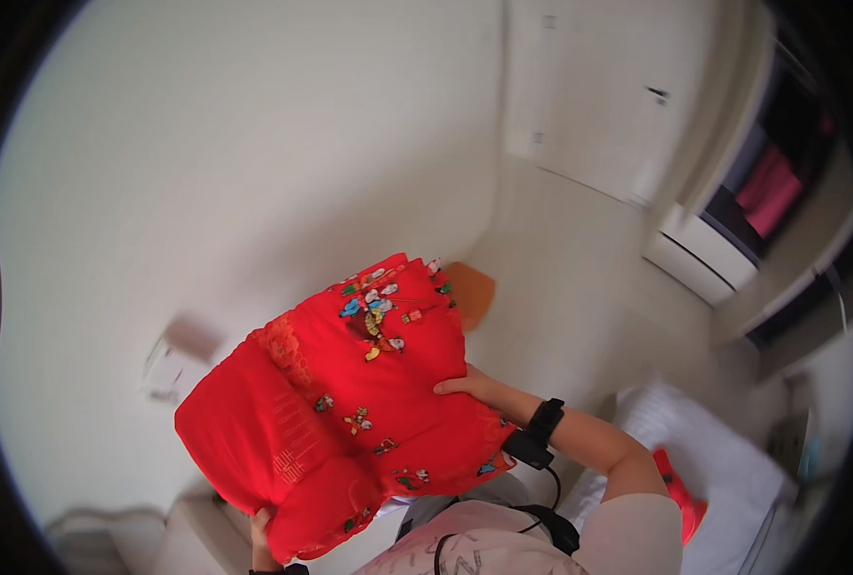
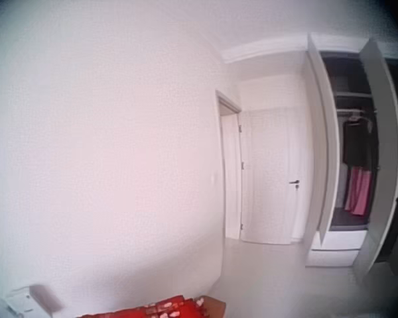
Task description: The person wipes a wardrobe shelf and a drawer using a cloth, rinses the cloth in a bowl of water, and then places a pillow and a folded quilt into the wardrobe.
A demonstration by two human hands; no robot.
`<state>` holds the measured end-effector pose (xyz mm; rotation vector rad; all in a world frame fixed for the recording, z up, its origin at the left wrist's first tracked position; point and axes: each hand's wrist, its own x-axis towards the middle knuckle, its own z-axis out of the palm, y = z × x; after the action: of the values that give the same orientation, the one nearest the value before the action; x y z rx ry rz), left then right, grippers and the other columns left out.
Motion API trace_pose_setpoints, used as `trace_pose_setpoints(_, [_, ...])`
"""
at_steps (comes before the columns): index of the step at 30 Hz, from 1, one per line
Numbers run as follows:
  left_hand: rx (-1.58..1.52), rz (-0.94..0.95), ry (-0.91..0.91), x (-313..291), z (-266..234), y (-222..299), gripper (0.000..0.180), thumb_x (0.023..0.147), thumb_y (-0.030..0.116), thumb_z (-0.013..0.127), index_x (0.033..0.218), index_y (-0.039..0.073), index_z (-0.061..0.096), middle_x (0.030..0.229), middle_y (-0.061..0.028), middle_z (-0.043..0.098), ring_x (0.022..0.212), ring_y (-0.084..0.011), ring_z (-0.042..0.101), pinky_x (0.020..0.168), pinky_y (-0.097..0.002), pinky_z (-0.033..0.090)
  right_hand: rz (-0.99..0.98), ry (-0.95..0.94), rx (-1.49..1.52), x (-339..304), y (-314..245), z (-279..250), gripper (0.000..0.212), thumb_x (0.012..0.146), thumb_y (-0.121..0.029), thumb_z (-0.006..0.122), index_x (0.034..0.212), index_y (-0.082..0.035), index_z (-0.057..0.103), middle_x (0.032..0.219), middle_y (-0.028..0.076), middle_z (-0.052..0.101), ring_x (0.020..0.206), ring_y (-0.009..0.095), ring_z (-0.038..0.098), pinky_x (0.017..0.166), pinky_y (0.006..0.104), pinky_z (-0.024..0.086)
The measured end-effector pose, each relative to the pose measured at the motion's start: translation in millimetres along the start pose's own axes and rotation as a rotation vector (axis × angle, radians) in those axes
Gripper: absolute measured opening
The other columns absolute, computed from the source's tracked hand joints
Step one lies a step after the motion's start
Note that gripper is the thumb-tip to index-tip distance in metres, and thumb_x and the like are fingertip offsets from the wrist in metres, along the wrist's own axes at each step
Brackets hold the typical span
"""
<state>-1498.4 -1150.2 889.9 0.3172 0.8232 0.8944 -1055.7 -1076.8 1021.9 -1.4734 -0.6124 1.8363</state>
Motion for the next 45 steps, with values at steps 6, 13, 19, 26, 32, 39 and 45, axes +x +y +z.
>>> trace_pose_setpoints(6, [0.157, 0.09, 0.002, -7, 3, 3, 0.062, 0.078, 0.021, 0.055, 0.133, 0.002, 0.036, 0.126, -0.0161, 0.051, 0.11, -0.0301, 0.054, 0.092, -0.0417, 0.047, 0.021, -0.027, -0.077, -6, -7, 5, 0.079, 0.077, -0.019, 0.069, 0.14, -0.002, 0.024, 0.135, 0.013, 0.043, 0.119, 0.024, 0.047, 0.099, 0.0361, 0.04])
trace_pose_setpoints(13, [-0.142, 0.161, 0.087, -26, 60, 25, 0.068, 0.069, 0.001, 0.047, 0.136, 0.003, 0.032, 0.128, -0.016, 0.048, 0.113, -0.0318, 0.052, 0.091, -0.0426, 0.049, 0.013, -0.027, -0.061, -11, 6, 5, 0.075, 0.08, -0.02, 0.067, 0.14, -0.002, 0.025, 0.135, 0.013, 0.043, 0.119, 0.023, 0.047, 0.099, 0.0354, 0.039])
trace_pose_setpoints(19, [0.013, 0.11, 0.077, -39, 54, 14, 0.069, 0.08, 0.021, 0.057, 0.139, 0.006, 0.026, 0.133, -0.0166, 0.043, 0.119, -0.0319, 0.048, 0.097, -0.0436, 0.045, -0.012, -0.071, 0.009, -21, 8, 8, 0.076, 0.079, -0.019, 0.068, 0.14, -0.004, 0.025, 0.135, 0.013, 0.043, 0.12, 0.024, 0.047, 0.099, 0.0372, 0.041])
trace_pose_setpoints(26, [0.128, 0.085, 0.213, -55, 80, 28, 0.067, 0.075, 0.013, 0.056, 0.136, 0.003, 0.03, 0.125, -0.0157, 0.048, 0.11, -0.029, 0.052, 0.09, -0.0404, 0.048, 0.019, -0.072, 0.039, -28, 11, -4, 0.072, 0.078, -0.02, 0.067, 0.137, -0.005, 0.031, 0.131, 0.013, 0.048, 0.114, 0.026, 0.052, 0.097, 0.039, 0.043])
trace_pose_setpoints(32, [0.016, 0.076, 0.216, -66, 76, 14, 0.065, 0.071, 0.004, 0.054, 0.133, 0.0, 0.034, 0.119, -0.0157, 0.051, 0.103, -0.027, 0.057, 0.083, -0.0367, 0.052, 0.088, -0.033, 0.01, -36, 26, -8, 0.074, 0.075, -0.021, 0.068, 0.138, -0.006, 0.031, 0.129, 0.015, 0.049, 0.113, 0.027, 0.052, 0.096, 0.0408, 0.044])
trace_pose_setpoints(39, [0.131, 0.103, -0.075, 11, 15, 23, 0.07, 0.075, 0.016, 0.062, 0.137, 0.004, 0.03, 0.128, -0.0133, 0.049, 0.114, -0.0283, 0.053, 0.094, -0.0403, 0.047, 0.134, 0.181, 0.117, -19, 66, -12, 0.068, 0.072, -0.024, 0.071, 0.13, -0.003, 0.041, 0.115, 0.015, 0.059, 0.099, 0.029, 0.06, 0.088, 0.0412, 0.05])
trace_pose_setpoints(45, [0.282, -0.115, -0.302, 170, 17, 191, 0.064, 0.078, 0.011, 0.059, 0.136, 0.002, 0.032, 0.128, -0.0132, 0.049, 0.114, -0.0245, 0.053, 0.094, -0.0368, 0.046, -0.071, 0.347, 0.353, 68, 65, 27, 0.065, 0.073, -0.02, 0.069, 0.129, -0.003, 0.041, 0.113, 0.015, 0.059, 0.098, 0.029, 0.06, 0.086, 0.041, 0.05])
